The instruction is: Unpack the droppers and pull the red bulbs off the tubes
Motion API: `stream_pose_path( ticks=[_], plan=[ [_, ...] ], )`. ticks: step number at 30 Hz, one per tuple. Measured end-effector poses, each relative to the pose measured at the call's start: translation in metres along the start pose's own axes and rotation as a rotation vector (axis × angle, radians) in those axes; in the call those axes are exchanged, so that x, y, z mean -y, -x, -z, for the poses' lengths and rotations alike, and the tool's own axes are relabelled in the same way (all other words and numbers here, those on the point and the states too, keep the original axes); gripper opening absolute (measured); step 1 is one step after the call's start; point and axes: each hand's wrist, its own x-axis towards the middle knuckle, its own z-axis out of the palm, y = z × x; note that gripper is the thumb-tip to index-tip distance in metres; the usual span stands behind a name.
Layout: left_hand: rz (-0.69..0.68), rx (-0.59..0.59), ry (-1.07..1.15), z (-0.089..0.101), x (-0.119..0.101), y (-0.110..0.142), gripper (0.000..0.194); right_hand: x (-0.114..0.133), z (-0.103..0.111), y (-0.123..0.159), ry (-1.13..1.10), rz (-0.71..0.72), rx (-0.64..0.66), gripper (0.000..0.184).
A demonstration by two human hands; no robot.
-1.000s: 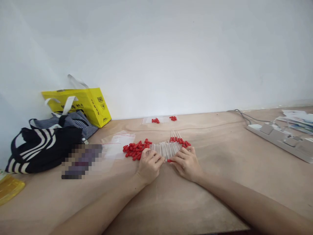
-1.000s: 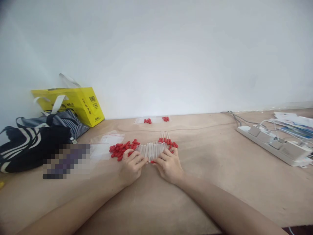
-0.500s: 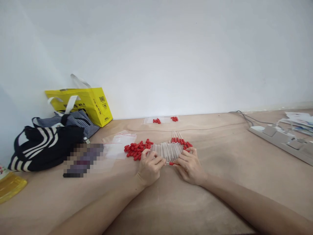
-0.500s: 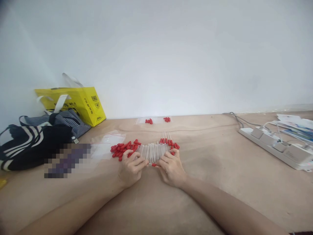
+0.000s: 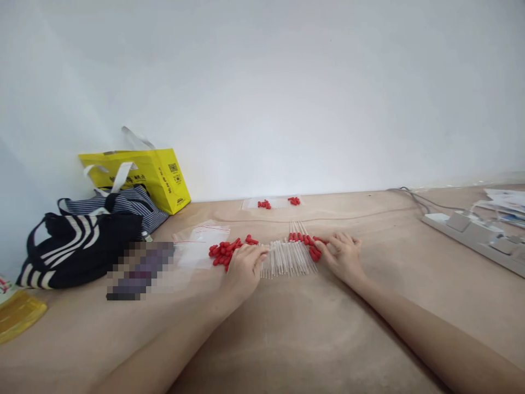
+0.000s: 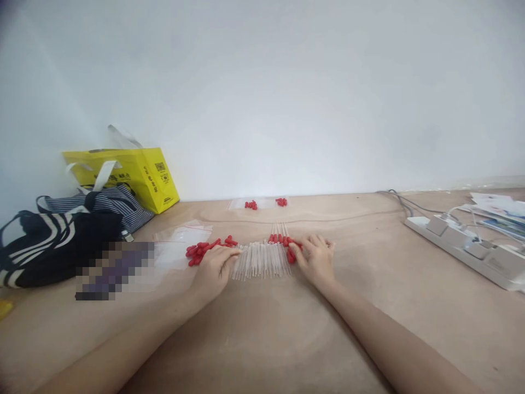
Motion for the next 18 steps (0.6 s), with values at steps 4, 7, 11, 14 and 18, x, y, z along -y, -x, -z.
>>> stream_pose_path(
  ticks=[4, 7, 11, 14, 18],
  plan=[
    [0.414, 0.220, 0.223, 0.009, 0.010, -0.026, 0.017, -0.021, -0.010, -0.015, -0.012, -0.330, 0.083, 0.025],
    [0.604, 0.380, 0.254, 0.011, 0.013, -0.044, 0.019, -0.027, -0.015, -0.021, -0.013, -0.488, 0.224, 0.028],
    [0.642, 0.447, 0.193, 0.004, 0.011, -0.054, 0.023, -0.026, -0.017, -0.024, 0.017, -0.533, 0.353, 0.029],
    [0.629, 0.470, 0.121, -0.005, 0.011, -0.054, 0.028, -0.025, -0.016, -0.025, 0.056, -0.514, 0.372, 0.030],
    [0.579, 0.459, 0.000, -0.013, 0.011, -0.054, 0.032, -0.025, -0.015, -0.026, 0.124, -0.488, 0.385, 0.033]
  ],
)
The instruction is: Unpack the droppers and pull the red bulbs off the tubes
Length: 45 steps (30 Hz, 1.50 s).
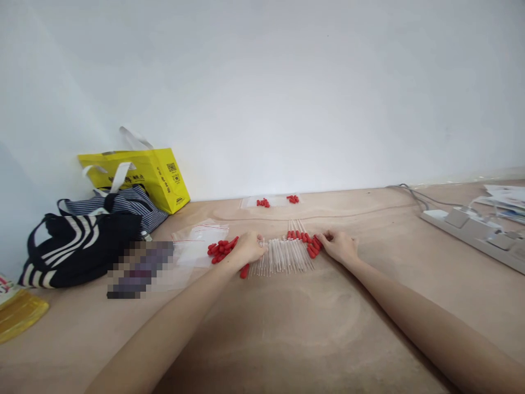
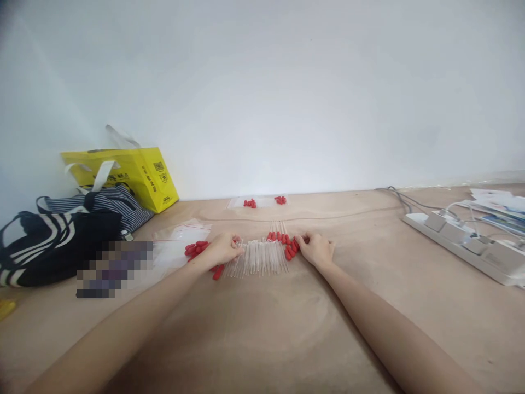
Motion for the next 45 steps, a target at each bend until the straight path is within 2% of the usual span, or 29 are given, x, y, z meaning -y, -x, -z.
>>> stream_pose_path(
  ticks=[6, 12, 14, 17, 19, 22, 25, 30, 35, 38, 40, 42, 45],
  plan=[
    [-0.088, -0.096, -0.133, -0.002, -0.003, 0.001, 0.029, 0.000, 0.000, 0.000, 0.024, -0.011, 0.003, 0.033],
    [-0.210, -0.189, -0.123, -0.002, 0.004, 0.016, 0.027, 0.013, 0.007, -0.009, 0.034, 0.033, -0.018, 0.030],
    [-0.299, -0.281, -0.110, -0.004, 0.012, 0.024, 0.023, 0.022, 0.010, -0.014, 0.084, 0.050, 0.038, 0.029],
    [-0.502, -0.490, -0.117, -0.009, 0.029, 0.036, 0.016, 0.033, 0.009, -0.021, 0.115, 0.029, 0.138, 0.027],
    [-0.579, -0.578, -0.140, -0.012, 0.040, 0.043, 0.015, 0.038, 0.007, -0.025, 0.110, 0.009, 0.186, 0.027],
    [-0.600, -0.607, -0.153, -0.013, 0.049, 0.048, 0.014, 0.042, 0.003, -0.029, 0.104, -0.019, 0.262, 0.029],
    [-0.605, -0.629, -0.135, -0.013, 0.049, 0.049, 0.014, 0.044, 0.004, -0.033, 0.094, -0.038, 0.299, 0.029],
    [-0.622, -0.639, -0.126, -0.011, 0.046, 0.051, 0.015, 0.045, 0.021, -0.029, 0.039, 0.003, 0.241, 0.032],
    [-0.690, -0.672, -0.148, -0.017, 0.041, 0.054, 0.015, 0.038, 0.029, 0.011, -0.056, 0.170, 0.165, 0.025],
    [-0.744, -0.724, -0.223, -0.024, 0.031, 0.057, 0.024, 0.034, 0.018, 0.046, -0.134, 0.565, -0.066, 0.017],
    [-0.809, -0.747, -0.293, -0.027, 0.024, 0.060, 0.027, 0.034, 0.009, 0.066, -0.136, 0.753, -0.164, 0.015],
    [-0.880, -0.777, -0.356, -0.030, 0.019, 0.063, 0.026, 0.037, 0.002, 0.078, -0.148, 0.852, -0.227, 0.015],
    [-0.901, -0.868, -0.431, -0.032, 0.017, 0.065, 0.018, 0.042, -0.003, 0.084, -0.159, 0.909, -0.258, 0.016]
  ],
)
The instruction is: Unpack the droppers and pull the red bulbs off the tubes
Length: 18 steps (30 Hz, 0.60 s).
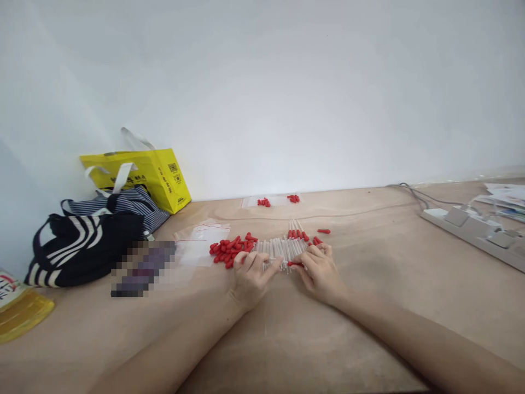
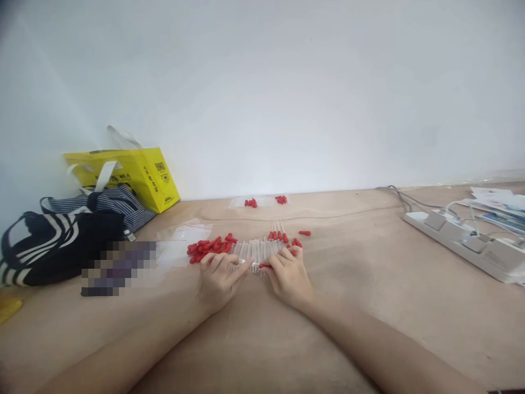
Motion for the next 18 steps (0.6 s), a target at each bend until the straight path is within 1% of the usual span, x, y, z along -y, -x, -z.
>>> stream_pose_path(
  ticks=[2, 5, 7, 13, 18],
  plan=[
    [-0.012, -0.001, -0.049, -0.0006, 0.0003, 0.0014, 0.013, 0.0012, -0.0011, -0.0009, -0.003, 0.036, 0.008, 0.018],
    [-0.070, 0.042, -0.053, -0.0033, 0.0017, 0.0026, 0.017, 0.0012, -0.0017, -0.0008, 0.003, 0.077, 0.013, 0.019],
    [-0.088, 0.059, -0.030, -0.0051, 0.0022, 0.0028, 0.018, 0.0013, -0.0022, -0.0001, 0.016, 0.071, 0.002, 0.016],
    [-0.079, 0.112, 0.034, -0.0060, 0.0018, 0.0039, 0.014, 0.0017, -0.0032, 0.0013, 0.075, 0.057, 0.019, 0.014],
    [-0.062, 0.100, 0.060, -0.0045, 0.0013, 0.0041, 0.014, 0.0011, -0.0017, 0.0026, 0.065, 0.061, 0.042, 0.017]
  ],
)
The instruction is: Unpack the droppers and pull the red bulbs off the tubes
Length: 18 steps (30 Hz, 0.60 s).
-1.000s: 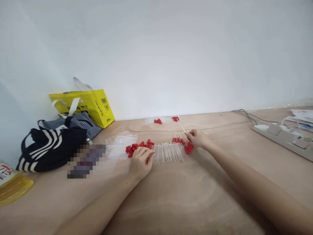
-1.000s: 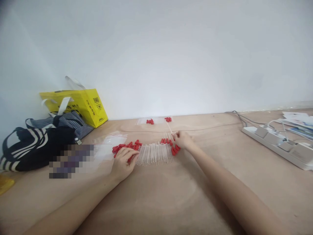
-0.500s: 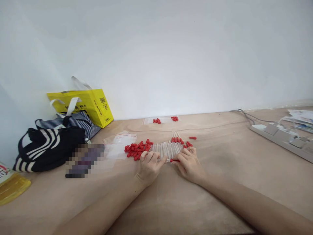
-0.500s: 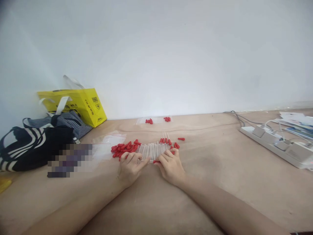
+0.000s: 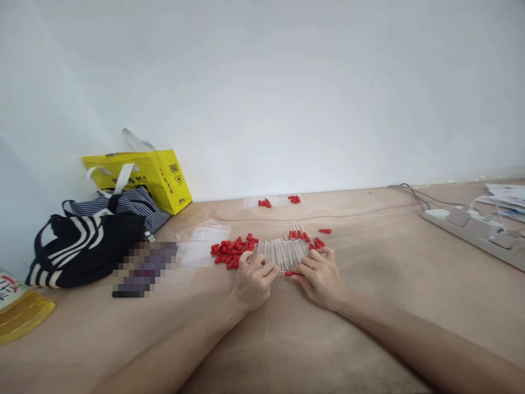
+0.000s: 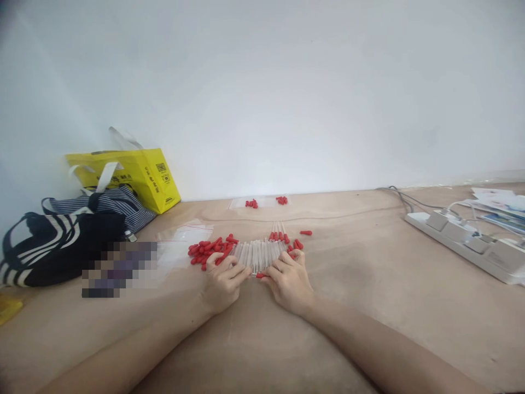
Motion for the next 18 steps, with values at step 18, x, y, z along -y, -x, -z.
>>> stream_pose_path(
  ticks=[18],
  plan=[
    [0.635, 0.269, 0.390, 0.008, 0.030, -0.028, 0.019, -0.055, 0.010, -0.008, 0.094, -0.479, -0.088, 0.021]
  ],
)
